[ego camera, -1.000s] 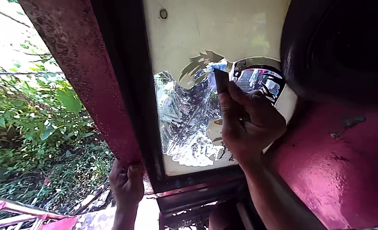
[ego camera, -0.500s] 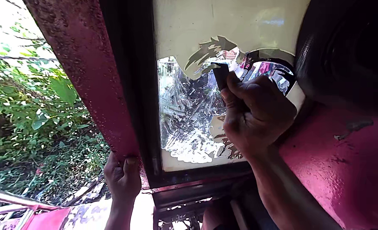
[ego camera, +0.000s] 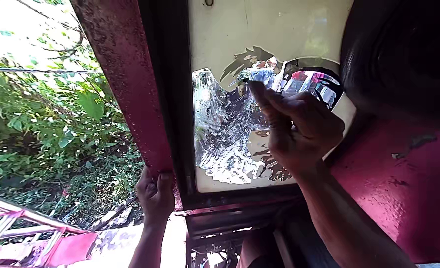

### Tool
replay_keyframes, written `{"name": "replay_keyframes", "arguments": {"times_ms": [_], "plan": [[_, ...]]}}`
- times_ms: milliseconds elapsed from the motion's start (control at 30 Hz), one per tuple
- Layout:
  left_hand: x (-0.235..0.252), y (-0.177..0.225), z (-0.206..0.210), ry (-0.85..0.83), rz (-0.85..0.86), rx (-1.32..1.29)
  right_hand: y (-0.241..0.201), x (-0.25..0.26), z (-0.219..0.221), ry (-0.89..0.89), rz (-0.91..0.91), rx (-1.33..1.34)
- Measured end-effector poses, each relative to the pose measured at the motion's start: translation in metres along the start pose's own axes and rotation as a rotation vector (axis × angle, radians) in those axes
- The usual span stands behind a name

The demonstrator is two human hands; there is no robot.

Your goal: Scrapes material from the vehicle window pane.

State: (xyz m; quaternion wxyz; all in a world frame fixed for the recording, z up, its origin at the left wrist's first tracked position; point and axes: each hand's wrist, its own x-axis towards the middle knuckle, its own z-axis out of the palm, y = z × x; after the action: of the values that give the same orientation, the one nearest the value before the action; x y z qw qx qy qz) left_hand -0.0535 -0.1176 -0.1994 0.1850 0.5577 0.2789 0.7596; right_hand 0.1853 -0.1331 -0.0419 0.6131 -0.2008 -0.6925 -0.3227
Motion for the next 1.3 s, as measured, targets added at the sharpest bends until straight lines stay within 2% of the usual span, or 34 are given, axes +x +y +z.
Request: {"name": "replay_keyframes", "arguments": {"times_ms": [167,767,867,967,1300], "plan": [[-0.001,-0.003,-0.002,-0.025,0.021,-0.028,-0.001,-0.002,0.005,0.043,-0.011,-0.057],[-0.001,0.005,0.004,0.019,-0.034,-0.004,0.001,0.006,0.003,-0.068,-0.042,-0.012],[0.000,0.001,0.002,-0.001,-0.010,-0.038,0.004,0.000,-0.003,-0.061,-0.019,0.046],[0.000,-0.002,0.000,-0.014,0.005,-0.054,0.004,-0.003,-0.002,-0.017,0.020,-0.021],[-0.002,0.001,0.000,-0.007,0.003,-0.007,0.000,-0.004,0.004,0.024,0.011,-0.016]]}}
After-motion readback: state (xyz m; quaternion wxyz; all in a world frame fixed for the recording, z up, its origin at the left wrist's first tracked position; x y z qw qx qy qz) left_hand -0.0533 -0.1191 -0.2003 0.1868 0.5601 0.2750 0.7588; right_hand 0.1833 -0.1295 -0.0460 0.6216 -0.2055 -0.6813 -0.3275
